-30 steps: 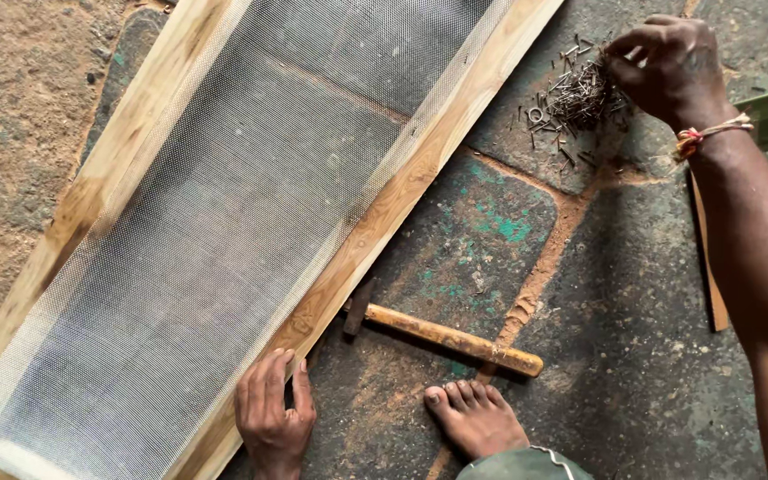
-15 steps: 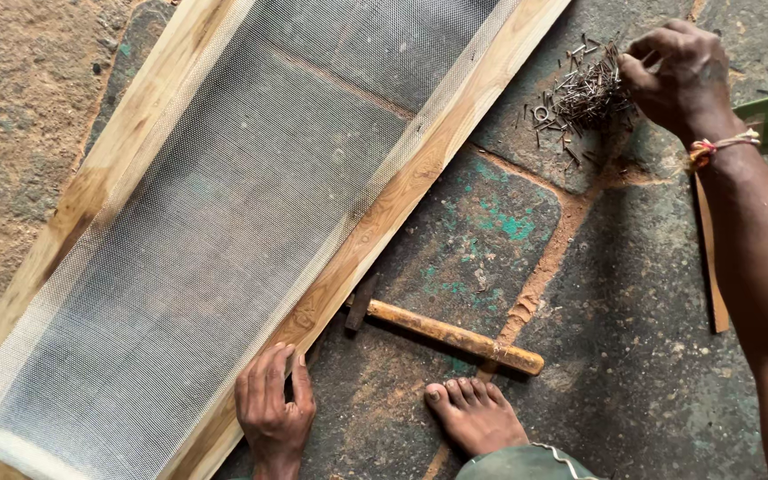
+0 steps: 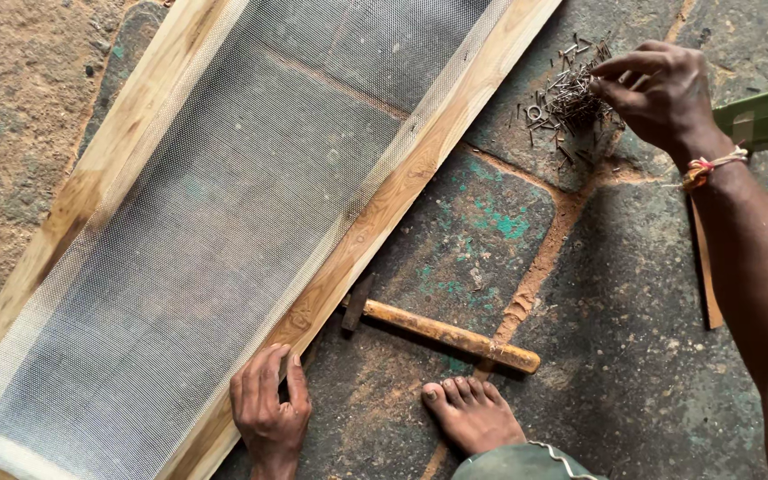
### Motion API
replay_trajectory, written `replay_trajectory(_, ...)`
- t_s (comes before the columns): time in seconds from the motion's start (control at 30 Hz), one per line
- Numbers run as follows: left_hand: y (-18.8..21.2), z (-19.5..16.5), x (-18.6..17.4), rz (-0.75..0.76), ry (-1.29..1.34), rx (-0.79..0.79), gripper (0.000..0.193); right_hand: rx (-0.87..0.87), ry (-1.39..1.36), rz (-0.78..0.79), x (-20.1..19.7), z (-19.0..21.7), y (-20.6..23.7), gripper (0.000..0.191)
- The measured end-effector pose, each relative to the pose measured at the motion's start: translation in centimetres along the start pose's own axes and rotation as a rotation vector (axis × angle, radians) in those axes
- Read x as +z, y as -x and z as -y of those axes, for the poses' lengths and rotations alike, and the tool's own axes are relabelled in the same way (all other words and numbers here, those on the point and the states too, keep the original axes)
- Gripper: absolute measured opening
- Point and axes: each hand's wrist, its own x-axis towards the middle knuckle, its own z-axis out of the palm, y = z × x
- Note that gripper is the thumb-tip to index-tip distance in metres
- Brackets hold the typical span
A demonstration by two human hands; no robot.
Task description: The person is assembling a wooden frame with a mesh screen. They use a hammer to drive nails into the frame, securing the mesh in place. The person works methodically along the edges of the frame.
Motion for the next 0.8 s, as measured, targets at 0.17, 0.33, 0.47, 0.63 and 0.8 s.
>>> replay_trajectory(0.17, -0.1, -0.2, -0.2, 0.002, 0.012, -0.006, 0.024, 0.063, 0.006, 0.059, -0.1, 1.2, -1.0, 0.018)
replay_trajectory(0.33, -0.5, -0.4, -0.3, -0.013, 0.037, -0.025, 0.022, 0.146, -0.013, 0.104, -0.4, 2.1, -1.2, 0.019)
replay_trajectory(0.47, -0.7, -0.6, -0.5, -0.007, 0.036, -0.032, 0.022, 0.139, -0.047, 0.105, -0.5, 2.2, -1.3, 0.015)
replay_trajectory(0.63, -0.6, -0.5, -0.5, -0.015, 0.037, -0.021, 0.023, 0.035, 0.011, 0.083, -0.1, 1.2, -1.1, 0.013)
replay_trajectory(0.8, -0.3, -0.2, -0.2, -0.019, 0.05, -0.021, 0.023, 0.058, -0.025, 0.06, -0.1, 1.1, -0.3, 0.016)
